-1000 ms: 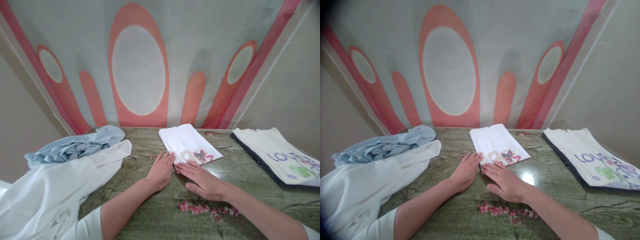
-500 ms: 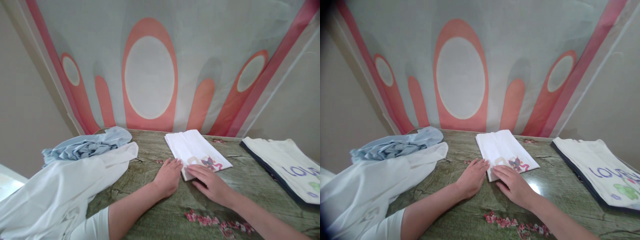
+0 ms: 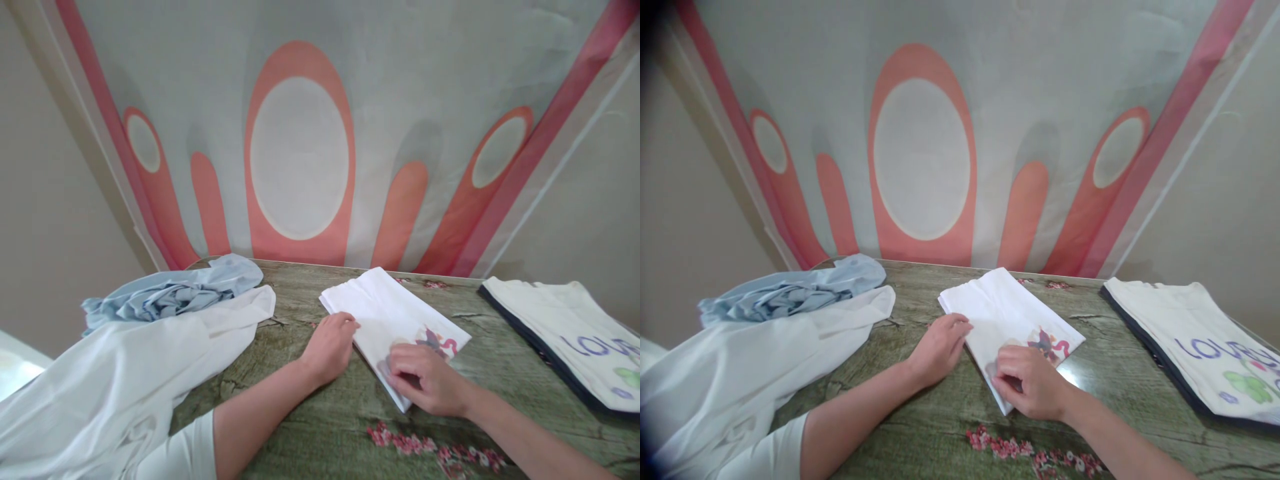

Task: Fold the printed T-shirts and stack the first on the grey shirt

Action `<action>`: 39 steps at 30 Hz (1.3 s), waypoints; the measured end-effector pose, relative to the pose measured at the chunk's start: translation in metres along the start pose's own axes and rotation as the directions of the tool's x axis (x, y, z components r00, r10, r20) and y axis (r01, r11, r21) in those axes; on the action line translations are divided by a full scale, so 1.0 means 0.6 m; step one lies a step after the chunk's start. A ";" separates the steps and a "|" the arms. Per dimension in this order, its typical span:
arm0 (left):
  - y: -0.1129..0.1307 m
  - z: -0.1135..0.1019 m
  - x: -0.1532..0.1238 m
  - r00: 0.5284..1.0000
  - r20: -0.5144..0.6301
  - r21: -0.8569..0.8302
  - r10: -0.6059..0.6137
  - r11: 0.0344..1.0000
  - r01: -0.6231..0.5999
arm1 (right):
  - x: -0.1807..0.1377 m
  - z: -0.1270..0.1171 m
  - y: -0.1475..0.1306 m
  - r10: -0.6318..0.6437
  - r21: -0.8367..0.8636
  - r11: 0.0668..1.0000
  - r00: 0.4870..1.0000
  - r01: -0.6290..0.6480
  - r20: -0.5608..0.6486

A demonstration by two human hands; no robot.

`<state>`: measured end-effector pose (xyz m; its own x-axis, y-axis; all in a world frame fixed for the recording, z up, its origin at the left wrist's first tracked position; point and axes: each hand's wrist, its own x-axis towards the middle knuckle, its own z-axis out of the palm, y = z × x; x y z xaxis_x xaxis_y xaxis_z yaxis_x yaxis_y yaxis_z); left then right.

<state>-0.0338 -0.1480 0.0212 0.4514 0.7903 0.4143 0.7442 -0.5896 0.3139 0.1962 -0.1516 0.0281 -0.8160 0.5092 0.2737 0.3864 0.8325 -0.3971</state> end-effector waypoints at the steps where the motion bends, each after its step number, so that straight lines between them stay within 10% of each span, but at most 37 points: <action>1: -0.019 0.002 0.004 0.996 -0.065 -0.023 -0.065 0.998 0.063 | -0.001 0.001 0.001 0.001 -0.009 1.000 1.000 -0.001 0.000; 4: -0.080 0.003 0.021 0.921 -0.209 -0.172 -0.327 0.940 0.295 | -0.001 0.006 0.006 0.044 -0.029 0.999 0.998 -0.045 -0.055; 7: -0.129 -0.001 0.039 0.780 -0.122 -0.407 -0.614 0.748 0.525 | 0.003 0.009 0.010 0.104 -0.022 0.994 0.980 -0.110 -0.169; 15: -0.167 0.000 0.089 0.655 0.138 -0.540 -0.743 0.498 0.678 | 0.004 0.017 0.016 0.069 -0.070 0.994 0.975 -0.085 -0.210; 22: -0.172 0.009 0.105 0.647 0.135 -0.532 -0.750 0.496 0.686 | 0.007 0.015 0.014 0.076 -0.118 0.990 0.997 -0.075 0.004; 39: -0.153 0.000 0.081 0.759 -0.051 -0.266 -0.649 0.742 0.616 | 0.010 0.008 0.016 0.043 -0.115 0.993 0.997 -0.036 0.062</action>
<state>-0.0801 -0.0552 0.0125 -0.1655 0.9740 0.1547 0.6991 0.0052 0.7150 0.1928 -0.1414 0.0217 -0.8233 0.5305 0.2016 0.4626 0.8331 -0.3032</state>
